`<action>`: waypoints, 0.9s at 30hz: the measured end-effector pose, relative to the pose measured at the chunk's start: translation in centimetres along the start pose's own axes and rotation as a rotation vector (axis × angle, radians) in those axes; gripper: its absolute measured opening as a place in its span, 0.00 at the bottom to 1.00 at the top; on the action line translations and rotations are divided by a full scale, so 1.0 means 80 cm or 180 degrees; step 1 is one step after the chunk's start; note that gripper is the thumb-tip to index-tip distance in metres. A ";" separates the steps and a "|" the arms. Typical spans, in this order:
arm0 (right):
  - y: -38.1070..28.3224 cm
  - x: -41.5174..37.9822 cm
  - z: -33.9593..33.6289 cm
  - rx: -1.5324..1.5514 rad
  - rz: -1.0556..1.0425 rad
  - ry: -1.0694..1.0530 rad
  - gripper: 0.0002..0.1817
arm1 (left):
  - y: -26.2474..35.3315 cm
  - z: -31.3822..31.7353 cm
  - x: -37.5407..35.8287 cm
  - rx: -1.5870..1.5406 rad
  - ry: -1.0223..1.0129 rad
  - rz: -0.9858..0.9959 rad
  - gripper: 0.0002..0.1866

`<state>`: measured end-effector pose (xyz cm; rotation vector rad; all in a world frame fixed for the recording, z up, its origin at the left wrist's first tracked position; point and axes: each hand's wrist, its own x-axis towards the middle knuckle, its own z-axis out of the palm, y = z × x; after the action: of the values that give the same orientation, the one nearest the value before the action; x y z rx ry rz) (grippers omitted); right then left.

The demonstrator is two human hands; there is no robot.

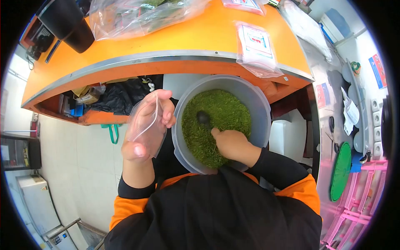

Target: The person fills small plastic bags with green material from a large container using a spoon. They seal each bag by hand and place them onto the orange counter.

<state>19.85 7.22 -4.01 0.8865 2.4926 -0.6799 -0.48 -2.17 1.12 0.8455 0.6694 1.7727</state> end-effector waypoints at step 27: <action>0.062 -0.111 -0.062 0.1063 -0.0004 0.1991 0.10 | -0.035 0.040 0.023 0.1545 -0.0723 -0.0358 0.44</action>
<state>28.48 9.19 3.07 1.3959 2.9632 -0.9553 3.17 0.61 1.33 1.2865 0.9923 1.4023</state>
